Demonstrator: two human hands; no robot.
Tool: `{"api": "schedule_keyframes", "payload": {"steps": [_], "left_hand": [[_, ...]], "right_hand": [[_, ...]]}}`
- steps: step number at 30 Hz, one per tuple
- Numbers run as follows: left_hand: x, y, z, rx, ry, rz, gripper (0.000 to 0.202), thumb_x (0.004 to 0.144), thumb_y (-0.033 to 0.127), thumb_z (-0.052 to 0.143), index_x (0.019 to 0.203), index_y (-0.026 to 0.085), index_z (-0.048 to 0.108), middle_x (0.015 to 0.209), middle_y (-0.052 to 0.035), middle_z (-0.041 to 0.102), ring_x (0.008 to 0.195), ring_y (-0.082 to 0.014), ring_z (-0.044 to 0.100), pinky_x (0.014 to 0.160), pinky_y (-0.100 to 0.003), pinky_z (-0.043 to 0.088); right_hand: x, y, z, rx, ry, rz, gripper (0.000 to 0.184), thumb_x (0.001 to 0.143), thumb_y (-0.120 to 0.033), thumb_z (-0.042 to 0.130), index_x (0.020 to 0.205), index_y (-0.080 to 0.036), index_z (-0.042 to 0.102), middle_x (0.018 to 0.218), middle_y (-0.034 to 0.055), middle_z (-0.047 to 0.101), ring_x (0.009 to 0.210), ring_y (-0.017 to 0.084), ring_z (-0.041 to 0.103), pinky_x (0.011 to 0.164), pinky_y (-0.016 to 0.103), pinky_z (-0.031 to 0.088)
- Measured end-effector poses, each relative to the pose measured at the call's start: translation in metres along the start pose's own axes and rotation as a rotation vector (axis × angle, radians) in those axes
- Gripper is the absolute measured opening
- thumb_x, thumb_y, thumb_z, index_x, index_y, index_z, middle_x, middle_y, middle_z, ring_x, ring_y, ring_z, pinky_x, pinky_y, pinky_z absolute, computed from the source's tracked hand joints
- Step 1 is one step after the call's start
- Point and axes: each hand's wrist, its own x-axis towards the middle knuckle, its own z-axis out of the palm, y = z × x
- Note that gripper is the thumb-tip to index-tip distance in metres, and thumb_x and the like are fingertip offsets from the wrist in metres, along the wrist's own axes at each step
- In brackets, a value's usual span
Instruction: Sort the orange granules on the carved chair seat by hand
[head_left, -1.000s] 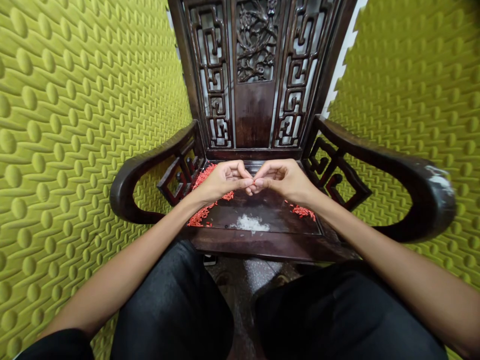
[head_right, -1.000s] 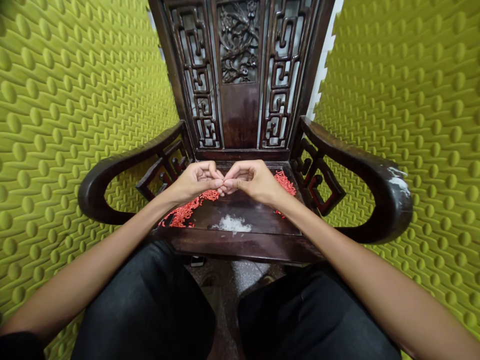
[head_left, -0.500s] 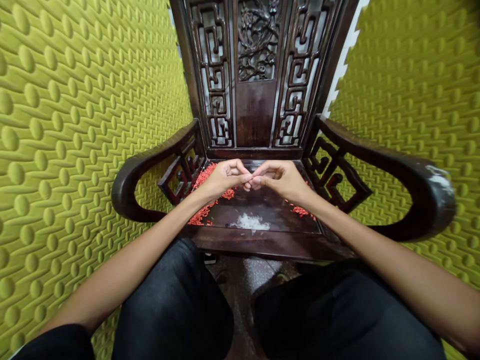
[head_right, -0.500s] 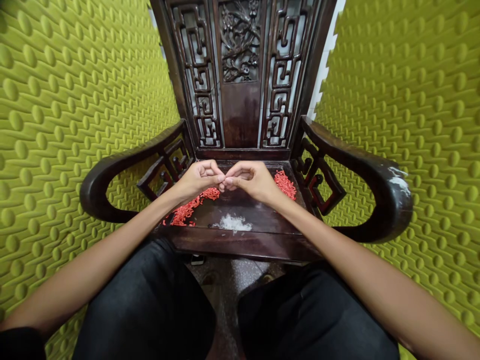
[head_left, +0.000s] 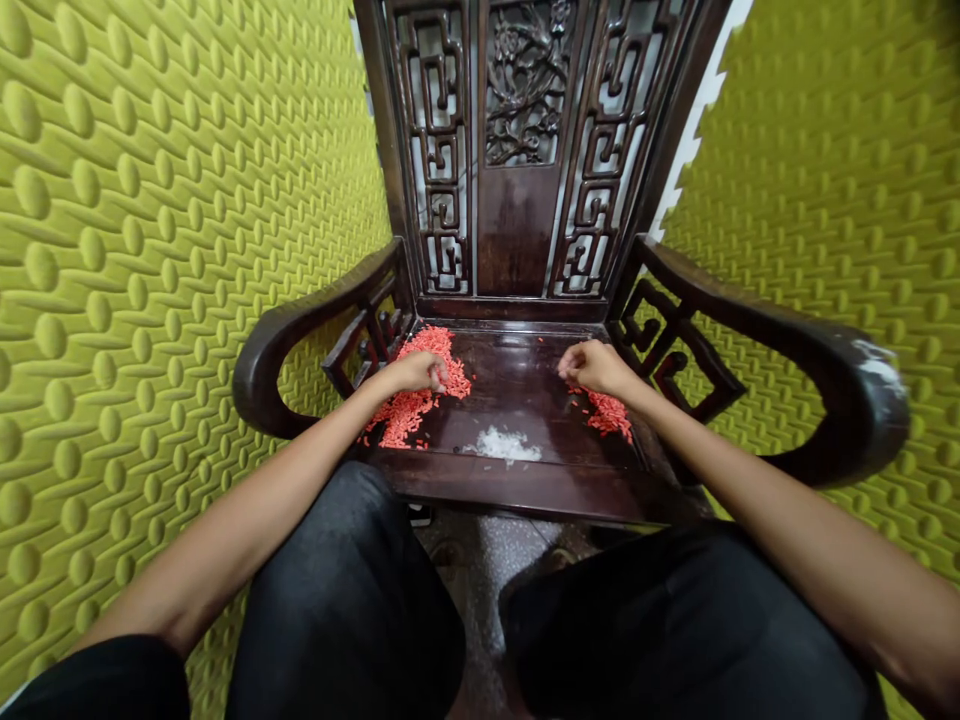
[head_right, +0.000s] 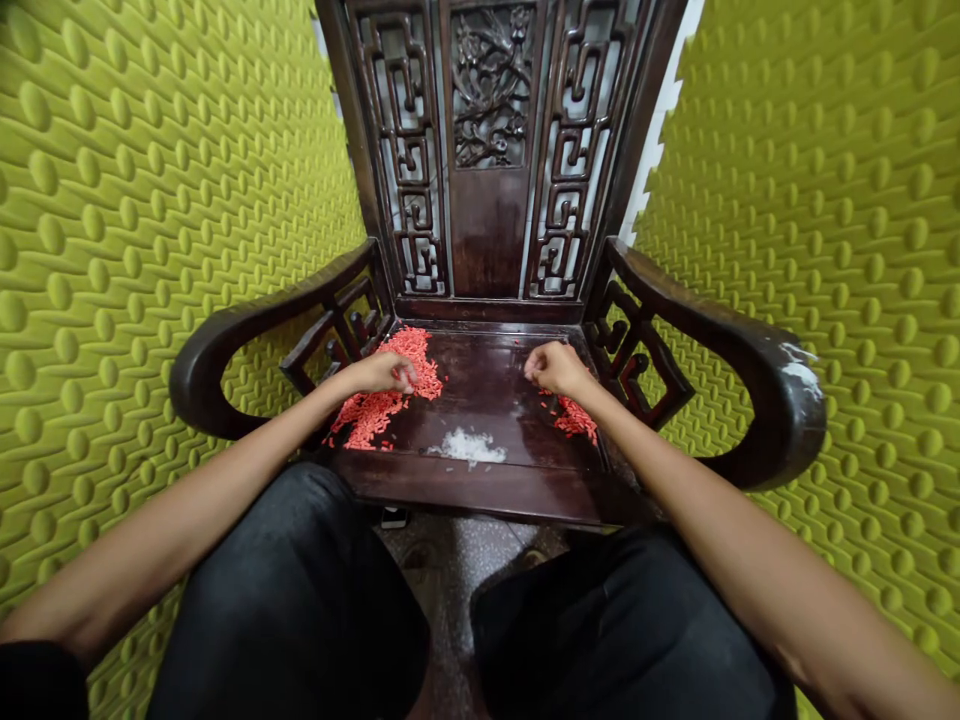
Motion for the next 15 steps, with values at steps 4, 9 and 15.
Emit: {"api": "schedule_keyframes", "payload": {"steps": [4,9,15], "left_hand": [[0.009,-0.03,0.003,0.112,-0.034,-0.112,0.021,0.058,0.014,0.08,0.074,0.017,0.067,0.057,0.0043,0.066,0.058,-0.012,0.059,0.055,-0.02,0.041],[0.019,-0.037,0.009,0.172,-0.09,-0.119,0.016,0.06,0.019,0.081,0.074,0.018,0.072,0.066,0.0007,0.073,0.07,-0.0148,0.067,0.063,-0.02,0.047],[0.022,-0.04,0.015,0.235,-0.087,-0.117,0.018,0.061,0.025,0.086,0.072,0.019,0.073,0.07,-0.0012,0.075,0.074,-0.0161,0.069,0.067,-0.022,0.049]], "right_hand": [[0.002,0.028,-0.002,-0.165,0.054,0.142,0.014,0.071,-0.002,0.069,0.073,-0.015,0.074,0.078,0.0117,0.077,0.078,0.024,0.073,0.075,0.033,0.056],[0.002,0.034,-0.001,-0.277,0.068,0.221,0.02,0.072,-0.004,0.069,0.088,-0.013,0.079,0.09,0.0161,0.079,0.089,0.029,0.075,0.079,0.033,0.055],[0.002,0.009,0.018,-0.199,-0.057,0.008,0.018,0.079,-0.006,0.069,0.091,-0.016,0.078,0.096,0.0106,0.08,0.09,0.022,0.074,0.08,0.027,0.054]]}}
